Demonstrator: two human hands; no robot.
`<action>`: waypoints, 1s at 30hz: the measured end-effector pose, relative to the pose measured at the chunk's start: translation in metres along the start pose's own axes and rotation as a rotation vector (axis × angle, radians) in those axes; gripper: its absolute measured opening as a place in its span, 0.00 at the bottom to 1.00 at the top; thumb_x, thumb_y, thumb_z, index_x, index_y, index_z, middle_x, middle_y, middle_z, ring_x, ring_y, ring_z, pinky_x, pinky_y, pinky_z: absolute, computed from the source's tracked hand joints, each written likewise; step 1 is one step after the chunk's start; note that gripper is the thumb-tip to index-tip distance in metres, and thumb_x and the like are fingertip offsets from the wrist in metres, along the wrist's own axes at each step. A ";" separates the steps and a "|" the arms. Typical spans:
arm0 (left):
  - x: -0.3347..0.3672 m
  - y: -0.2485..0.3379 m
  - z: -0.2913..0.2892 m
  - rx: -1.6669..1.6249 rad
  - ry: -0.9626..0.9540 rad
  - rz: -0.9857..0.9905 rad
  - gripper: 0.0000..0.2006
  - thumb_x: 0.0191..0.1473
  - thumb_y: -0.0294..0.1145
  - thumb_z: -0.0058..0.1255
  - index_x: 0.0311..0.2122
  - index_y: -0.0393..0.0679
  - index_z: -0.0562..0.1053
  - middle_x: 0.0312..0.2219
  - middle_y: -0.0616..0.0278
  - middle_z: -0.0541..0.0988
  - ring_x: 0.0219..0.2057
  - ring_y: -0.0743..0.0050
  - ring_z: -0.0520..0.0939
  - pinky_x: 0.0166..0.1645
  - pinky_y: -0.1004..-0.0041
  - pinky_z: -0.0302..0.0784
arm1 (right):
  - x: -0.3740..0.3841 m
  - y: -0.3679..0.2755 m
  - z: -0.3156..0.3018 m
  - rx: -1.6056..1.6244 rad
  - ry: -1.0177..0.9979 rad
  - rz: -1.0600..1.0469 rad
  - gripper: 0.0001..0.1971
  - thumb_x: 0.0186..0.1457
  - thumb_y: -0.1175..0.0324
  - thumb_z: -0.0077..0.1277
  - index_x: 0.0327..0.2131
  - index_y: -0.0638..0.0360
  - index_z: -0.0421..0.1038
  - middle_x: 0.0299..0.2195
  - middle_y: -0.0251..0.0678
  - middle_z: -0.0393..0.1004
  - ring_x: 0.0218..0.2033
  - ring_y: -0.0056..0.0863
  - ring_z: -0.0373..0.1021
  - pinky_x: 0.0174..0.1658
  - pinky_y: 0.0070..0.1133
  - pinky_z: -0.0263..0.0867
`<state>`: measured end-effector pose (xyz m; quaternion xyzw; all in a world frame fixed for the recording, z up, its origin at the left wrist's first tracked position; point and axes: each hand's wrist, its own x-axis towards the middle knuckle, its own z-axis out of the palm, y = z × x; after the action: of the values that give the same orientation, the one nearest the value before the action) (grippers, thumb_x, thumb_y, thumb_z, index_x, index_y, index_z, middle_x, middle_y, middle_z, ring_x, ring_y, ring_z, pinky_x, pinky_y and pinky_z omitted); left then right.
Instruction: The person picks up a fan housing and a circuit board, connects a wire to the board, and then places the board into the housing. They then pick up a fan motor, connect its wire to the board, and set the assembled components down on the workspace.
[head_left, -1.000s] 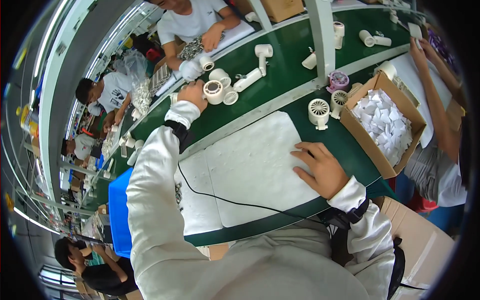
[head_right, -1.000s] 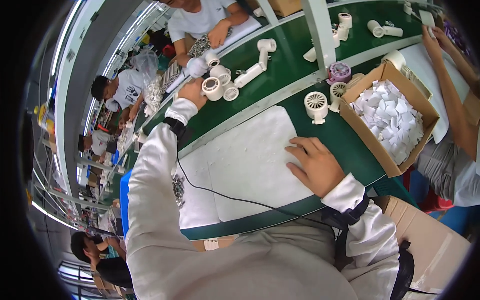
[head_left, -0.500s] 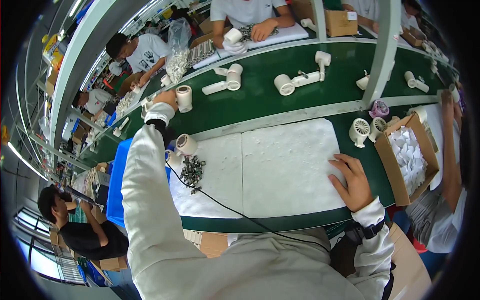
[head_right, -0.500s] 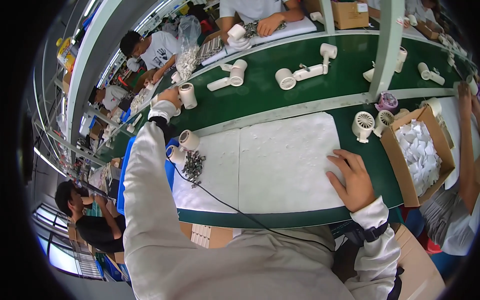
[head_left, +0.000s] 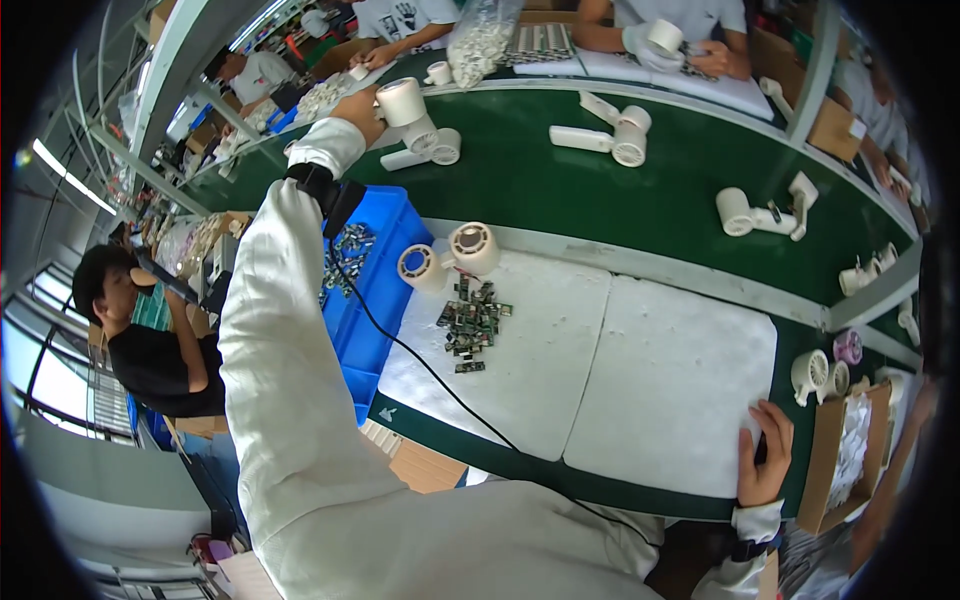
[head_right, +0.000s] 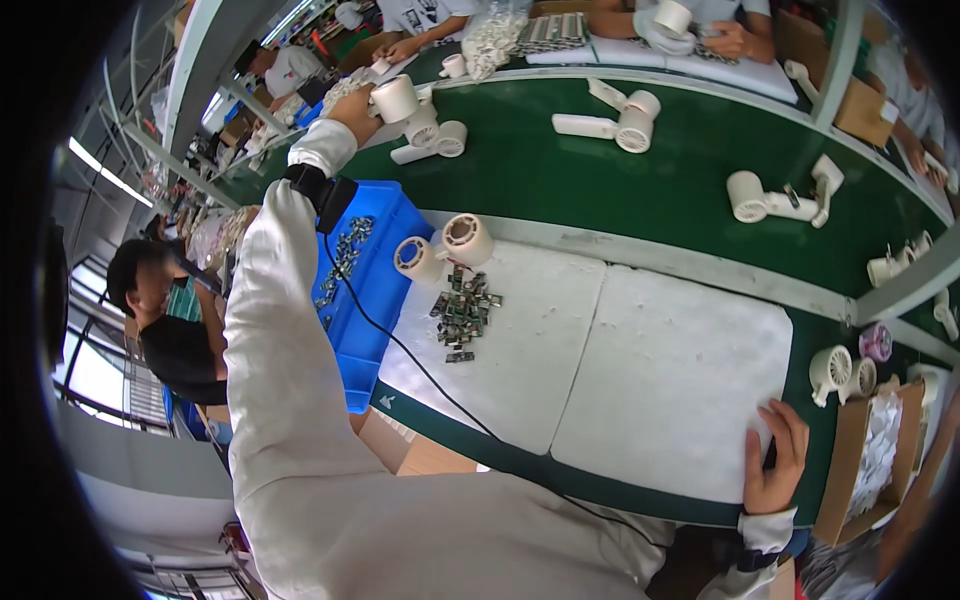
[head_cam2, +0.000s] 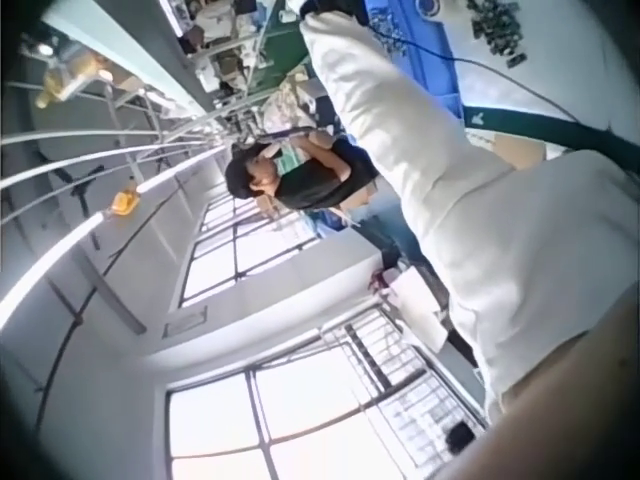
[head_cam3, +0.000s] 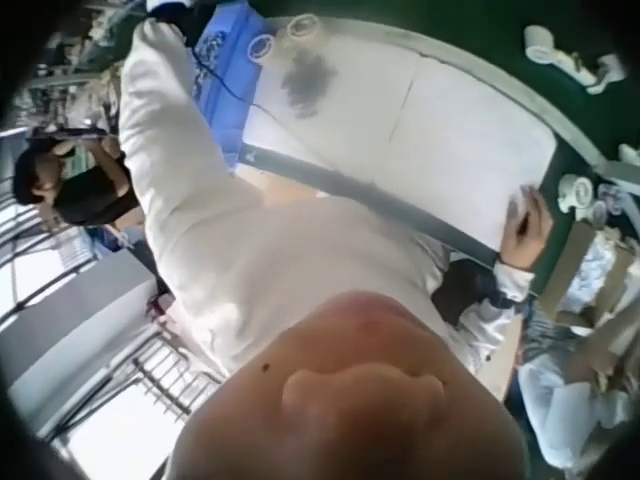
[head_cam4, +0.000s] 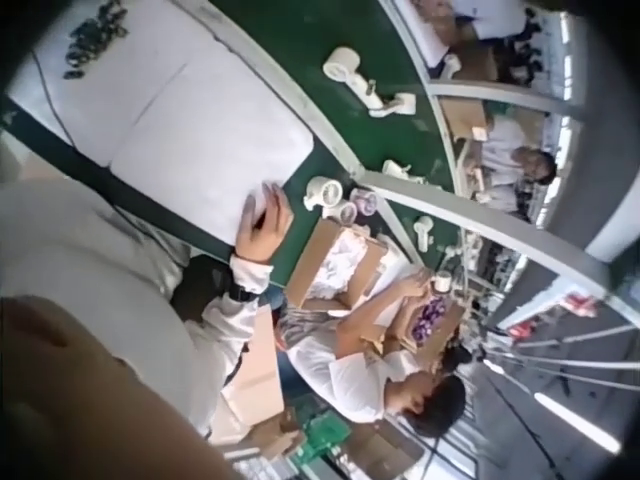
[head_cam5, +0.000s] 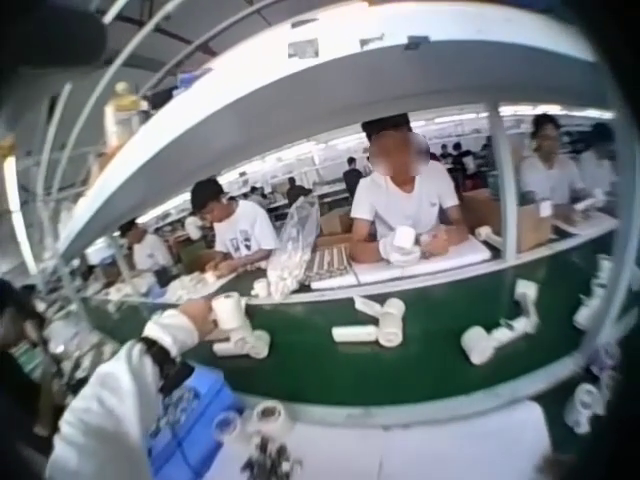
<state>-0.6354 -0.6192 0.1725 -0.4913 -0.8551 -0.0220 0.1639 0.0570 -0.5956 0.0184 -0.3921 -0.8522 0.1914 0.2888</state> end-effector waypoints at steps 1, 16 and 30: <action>0.003 -0.005 0.002 -0.001 -0.016 -0.027 0.26 0.46 0.35 0.60 0.52 0.40 0.71 0.42 0.39 0.80 0.44 0.38 0.81 0.50 0.54 0.77 | -0.003 0.001 0.000 -0.015 0.004 0.042 0.12 0.55 0.75 0.52 0.44 0.64 0.74 0.49 0.46 0.73 0.50 0.45 0.69 0.55 0.31 0.63; 0.026 -0.122 0.067 0.172 -0.049 -0.601 0.20 0.47 0.38 0.60 0.46 0.44 0.77 0.44 0.47 0.81 0.46 0.46 0.82 0.51 0.55 0.78 | 0.001 0.000 0.004 -0.061 0.019 0.150 0.09 0.56 0.75 0.50 0.40 0.64 0.74 0.46 0.46 0.74 0.47 0.43 0.69 0.52 0.31 0.64; 0.039 -0.048 0.074 -0.061 -0.498 -0.336 0.28 0.41 0.54 0.66 0.42 0.42 0.81 0.31 0.59 0.84 0.31 0.61 0.85 0.42 0.65 0.81 | -0.002 0.006 0.007 -0.062 0.050 0.141 0.07 0.56 0.76 0.51 0.39 0.64 0.75 0.45 0.45 0.75 0.45 0.42 0.69 0.51 0.30 0.64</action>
<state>-0.7137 -0.5969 0.1202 -0.3378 -0.9373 0.0469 -0.0717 0.0564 -0.5941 0.0090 -0.4647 -0.8204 0.1749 0.2836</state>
